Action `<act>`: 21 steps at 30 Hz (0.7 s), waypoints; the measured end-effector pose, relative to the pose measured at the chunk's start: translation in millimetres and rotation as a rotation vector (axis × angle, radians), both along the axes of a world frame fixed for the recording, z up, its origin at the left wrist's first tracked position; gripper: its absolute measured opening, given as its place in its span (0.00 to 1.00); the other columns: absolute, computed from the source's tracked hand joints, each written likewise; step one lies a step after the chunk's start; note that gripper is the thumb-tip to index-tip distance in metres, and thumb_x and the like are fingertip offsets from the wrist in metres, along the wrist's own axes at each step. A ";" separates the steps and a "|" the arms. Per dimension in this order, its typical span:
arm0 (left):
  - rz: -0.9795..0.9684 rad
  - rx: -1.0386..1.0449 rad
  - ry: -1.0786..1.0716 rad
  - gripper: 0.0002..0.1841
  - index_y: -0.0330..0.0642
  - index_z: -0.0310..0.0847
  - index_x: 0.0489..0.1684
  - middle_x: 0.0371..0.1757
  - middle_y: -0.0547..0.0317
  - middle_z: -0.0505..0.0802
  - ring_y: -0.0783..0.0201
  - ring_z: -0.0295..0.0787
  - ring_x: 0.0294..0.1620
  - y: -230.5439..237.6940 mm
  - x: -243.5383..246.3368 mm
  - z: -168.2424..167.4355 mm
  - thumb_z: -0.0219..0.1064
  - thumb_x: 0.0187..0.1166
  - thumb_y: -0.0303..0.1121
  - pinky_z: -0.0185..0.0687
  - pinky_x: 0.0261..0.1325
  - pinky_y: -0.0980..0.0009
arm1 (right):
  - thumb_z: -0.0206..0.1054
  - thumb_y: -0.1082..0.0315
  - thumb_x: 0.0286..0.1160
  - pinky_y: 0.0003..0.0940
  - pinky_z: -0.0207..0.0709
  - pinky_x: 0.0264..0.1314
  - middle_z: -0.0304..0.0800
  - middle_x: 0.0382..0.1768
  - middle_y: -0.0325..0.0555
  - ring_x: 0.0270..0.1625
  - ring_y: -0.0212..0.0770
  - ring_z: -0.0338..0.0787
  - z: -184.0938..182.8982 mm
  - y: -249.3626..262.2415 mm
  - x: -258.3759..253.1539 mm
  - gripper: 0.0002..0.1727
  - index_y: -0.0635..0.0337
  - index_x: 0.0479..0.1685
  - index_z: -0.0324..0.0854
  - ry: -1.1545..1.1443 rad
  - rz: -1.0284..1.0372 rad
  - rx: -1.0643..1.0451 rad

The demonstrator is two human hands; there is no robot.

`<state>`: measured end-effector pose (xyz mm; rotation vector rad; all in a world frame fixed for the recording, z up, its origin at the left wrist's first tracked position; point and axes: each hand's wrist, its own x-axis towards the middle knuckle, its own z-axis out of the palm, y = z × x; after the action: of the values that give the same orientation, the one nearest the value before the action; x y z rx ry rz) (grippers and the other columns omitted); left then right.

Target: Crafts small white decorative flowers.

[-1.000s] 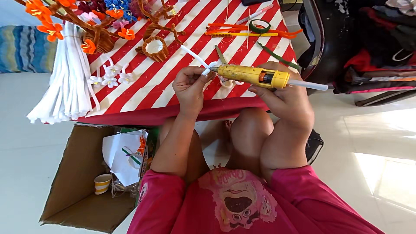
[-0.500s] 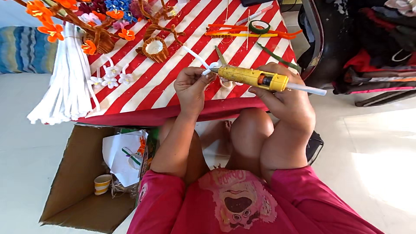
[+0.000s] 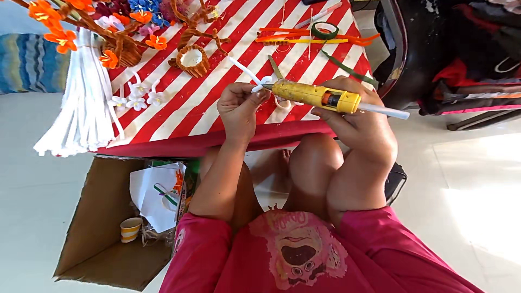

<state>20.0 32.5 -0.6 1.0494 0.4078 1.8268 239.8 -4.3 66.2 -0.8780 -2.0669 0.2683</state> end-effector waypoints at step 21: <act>0.166 -0.204 -0.119 0.11 0.44 0.81 0.36 0.36 0.58 0.94 0.65 0.95 0.39 9.0 -7.3 4.2 0.66 0.75 0.13 0.94 0.51 0.66 | 0.67 0.64 0.80 0.45 0.83 0.61 0.92 0.48 0.57 0.51 0.43 0.92 -35.4 54.7 16.4 0.17 0.71 0.57 0.83 0.075 -0.432 -0.364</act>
<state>12.7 41.5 3.5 0.7822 0.6105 1.9363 256.1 50.4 30.8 -1.4828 -1.7297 0.4394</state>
